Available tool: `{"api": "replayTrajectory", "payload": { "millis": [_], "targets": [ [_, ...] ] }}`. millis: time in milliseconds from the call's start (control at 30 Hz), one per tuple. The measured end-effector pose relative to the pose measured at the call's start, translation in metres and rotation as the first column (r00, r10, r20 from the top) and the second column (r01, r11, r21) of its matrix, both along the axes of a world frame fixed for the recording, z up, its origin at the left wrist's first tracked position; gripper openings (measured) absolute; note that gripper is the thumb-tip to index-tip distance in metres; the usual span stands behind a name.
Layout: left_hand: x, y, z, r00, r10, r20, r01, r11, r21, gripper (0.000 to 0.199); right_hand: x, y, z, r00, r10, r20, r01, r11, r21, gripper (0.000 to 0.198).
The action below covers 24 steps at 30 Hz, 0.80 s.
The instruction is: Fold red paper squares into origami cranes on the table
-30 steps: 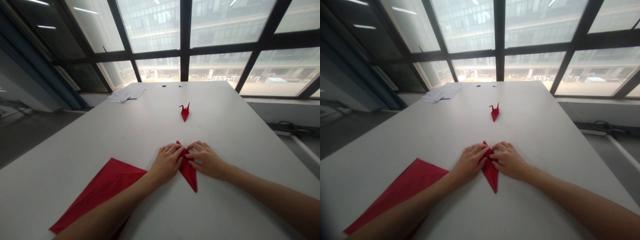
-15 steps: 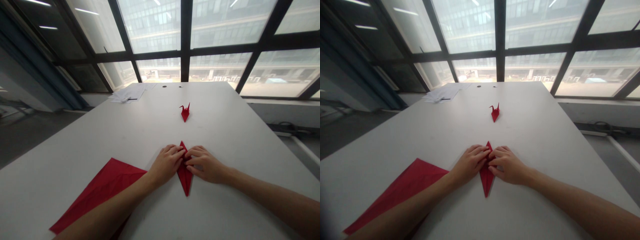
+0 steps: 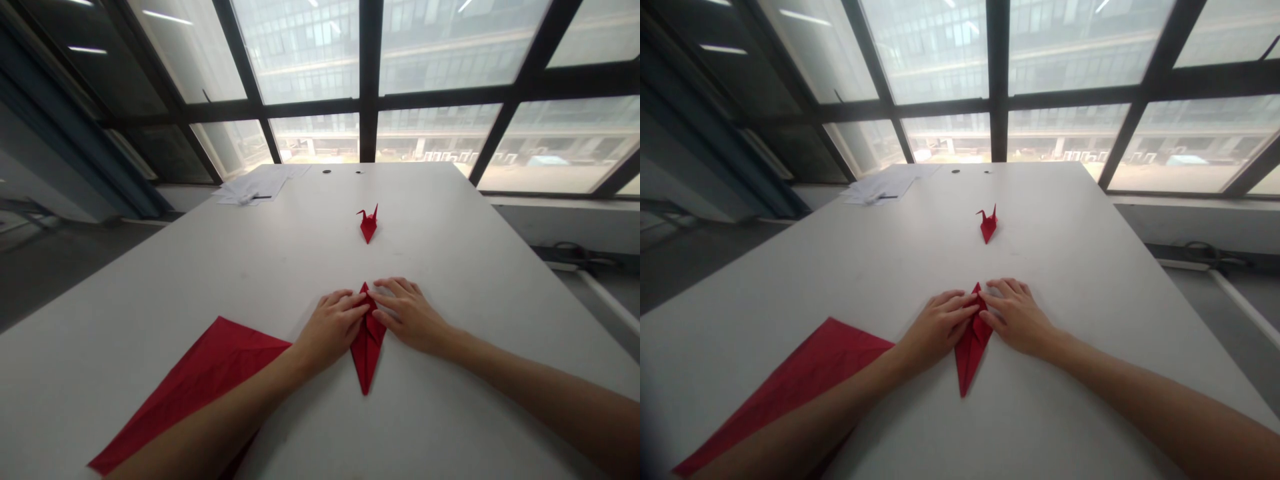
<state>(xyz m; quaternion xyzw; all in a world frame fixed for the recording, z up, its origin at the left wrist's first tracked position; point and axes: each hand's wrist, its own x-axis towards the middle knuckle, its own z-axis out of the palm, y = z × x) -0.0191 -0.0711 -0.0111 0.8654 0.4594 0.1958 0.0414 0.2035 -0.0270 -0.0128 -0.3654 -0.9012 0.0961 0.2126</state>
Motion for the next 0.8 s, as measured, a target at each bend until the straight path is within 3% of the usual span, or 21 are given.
{"api": "replayTrajectory", "payload": {
  "millis": [800],
  "targets": [
    [0.004, -0.004, 0.013, 0.999, 0.033, 0.006, -0.033, 0.999, -0.040, 0.035, -0.002, -0.001, -0.001, 1.000, -0.004, -0.005, 0.004, 1.000, 0.021, 0.040]
  ]
}}
